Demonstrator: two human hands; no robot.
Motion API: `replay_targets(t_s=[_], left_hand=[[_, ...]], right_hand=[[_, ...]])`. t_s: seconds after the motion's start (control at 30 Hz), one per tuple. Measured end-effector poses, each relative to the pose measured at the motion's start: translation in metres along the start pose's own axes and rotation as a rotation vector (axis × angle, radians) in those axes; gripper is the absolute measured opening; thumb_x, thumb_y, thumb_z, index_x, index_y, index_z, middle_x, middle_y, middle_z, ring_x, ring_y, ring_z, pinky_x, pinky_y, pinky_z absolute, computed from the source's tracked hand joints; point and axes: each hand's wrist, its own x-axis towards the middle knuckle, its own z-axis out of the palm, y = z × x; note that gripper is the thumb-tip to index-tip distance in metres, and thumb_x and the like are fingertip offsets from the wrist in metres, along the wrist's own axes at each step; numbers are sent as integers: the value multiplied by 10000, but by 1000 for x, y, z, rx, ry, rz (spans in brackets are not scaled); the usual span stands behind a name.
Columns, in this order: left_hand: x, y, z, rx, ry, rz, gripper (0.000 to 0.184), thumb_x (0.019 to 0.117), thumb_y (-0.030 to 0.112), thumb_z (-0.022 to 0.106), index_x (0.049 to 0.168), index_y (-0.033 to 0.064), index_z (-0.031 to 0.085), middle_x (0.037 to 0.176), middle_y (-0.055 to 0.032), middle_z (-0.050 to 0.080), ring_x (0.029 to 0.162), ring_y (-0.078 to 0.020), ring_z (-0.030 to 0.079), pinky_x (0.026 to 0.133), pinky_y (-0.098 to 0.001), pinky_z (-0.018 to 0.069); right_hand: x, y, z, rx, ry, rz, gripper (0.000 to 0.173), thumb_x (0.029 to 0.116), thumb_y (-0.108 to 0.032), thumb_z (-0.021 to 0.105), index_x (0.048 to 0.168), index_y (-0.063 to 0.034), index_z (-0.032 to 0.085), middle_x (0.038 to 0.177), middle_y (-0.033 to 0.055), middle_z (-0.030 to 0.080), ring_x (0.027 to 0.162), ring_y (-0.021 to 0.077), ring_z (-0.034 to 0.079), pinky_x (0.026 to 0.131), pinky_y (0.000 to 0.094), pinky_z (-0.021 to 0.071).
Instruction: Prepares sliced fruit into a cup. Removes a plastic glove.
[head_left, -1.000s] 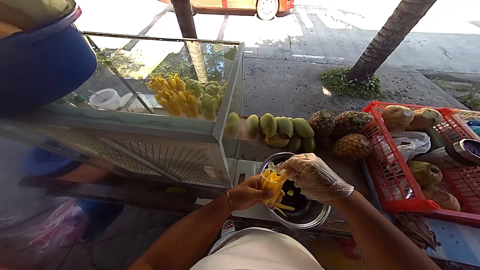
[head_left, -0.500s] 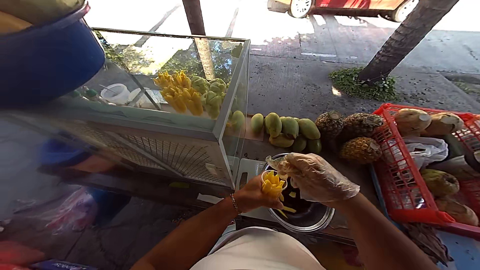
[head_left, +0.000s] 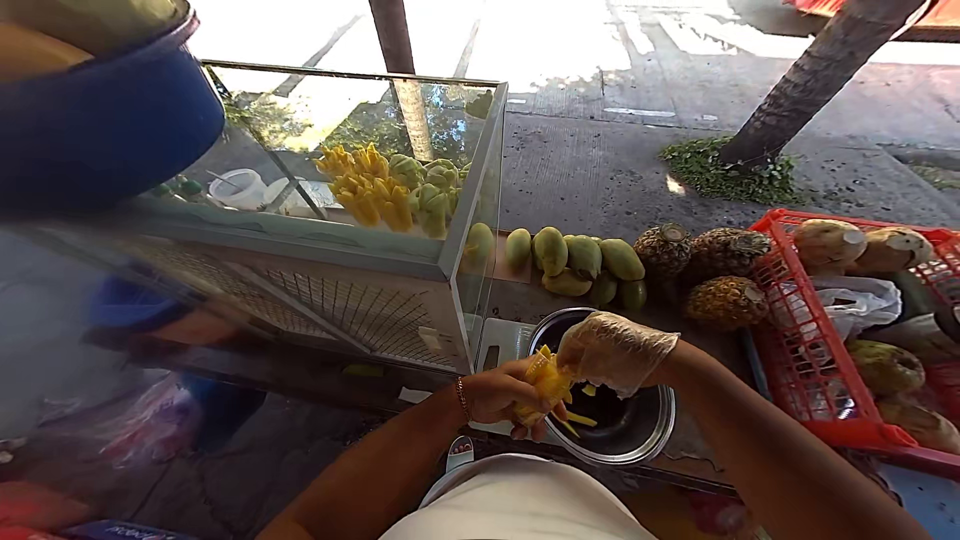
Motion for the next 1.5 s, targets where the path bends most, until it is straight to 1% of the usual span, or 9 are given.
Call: replay_targets(t_s=[0.07, 0.33, 0.57, 0.8, 1.0, 1.17, 1.37, 1.43, 1.5], left_hand=[[-2, -1, -4, -60, -40, -14, 285, 930, 161, 547, 1211, 111, 549, 1044, -110, 715, 631, -128, 674, 481, -231, 530], [0, 4, -4, -143, -125, -41, 226, 915, 231, 568, 1099, 110, 613, 956, -89, 711, 595, -117, 663, 445, -228, 515], [1, 4, 1, -110, -112, -40, 241, 913, 178, 583, 1147, 121, 564, 987, -90, 704, 623, -125, 673, 460, -231, 526], [2, -1, 4, -121, -131, -54, 225, 917, 195, 584, 1126, 112, 592, 990, -96, 711, 614, -126, 672, 450, -235, 524], [3, 1, 9, 57, -58, -22, 371, 804, 145, 750, 1125, 117, 566, 957, -67, 717, 617, -107, 663, 453, -222, 507], [1, 11, 19, 366, 220, 59, 600, 710, 17, 757, 1248, 67, 497, 1017, -46, 713, 825, -132, 698, 686, -288, 580], [10, 6, 14, 346, 305, 266, 659, 714, -42, 826, 1304, -7, 536, 1111, -79, 712, 1024, -163, 701, 935, -335, 582], [10, 9, 16, 285, 299, 259, 644, 740, -48, 814, 1310, 9, 521, 1107, -83, 713, 1012, -185, 710, 899, -342, 600], [9, 16, 21, 224, 315, 197, 572, 756, -36, 791, 1251, 55, 518, 1037, -69, 721, 889, -193, 738, 740, -337, 640]], right_hand=[[-1, 1, 4, 97, 1, 4, 113, 980, -136, 663, 997, -73, 755, 776, 3, 683, 619, 49, 595, 605, 236, 518], [-2, 2, 18, 104, 219, -206, 71, 842, -102, 726, 910, -82, 733, 771, -14, 672, 702, 41, 613, 659, 238, 513], [0, 9, 27, 267, 151, -140, 48, 849, -72, 699, 877, -80, 660, 738, -49, 610, 655, 4, 565, 617, 190, 482], [6, 24, 37, 481, 122, -210, 105, 811, -36, 745, 850, -109, 680, 732, -87, 660, 667, -10, 616, 627, 178, 522], [2, 26, 30, 392, 130, -196, 101, 856, -182, 740, 858, -129, 654, 691, -103, 612, 619, -29, 575, 590, 162, 490], [-14, 18, 5, 476, 249, -56, 126, 863, -99, 739, 800, -109, 630, 586, -23, 553, 456, 44, 485, 437, 194, 411], [-28, -6, -15, 441, 194, -39, 92, 904, -68, 706, 856, -66, 628, 605, 26, 550, 459, 80, 488, 434, 210, 422], [-30, -15, -18, 367, 177, -80, 98, 902, -58, 722, 864, -67, 633, 629, 19, 573, 489, 72, 511, 456, 202, 436], [-31, -26, -17, 221, 176, -142, 92, 877, -41, 740, 872, -71, 653, 679, 5, 612, 573, 66, 568, 524, 212, 478]])
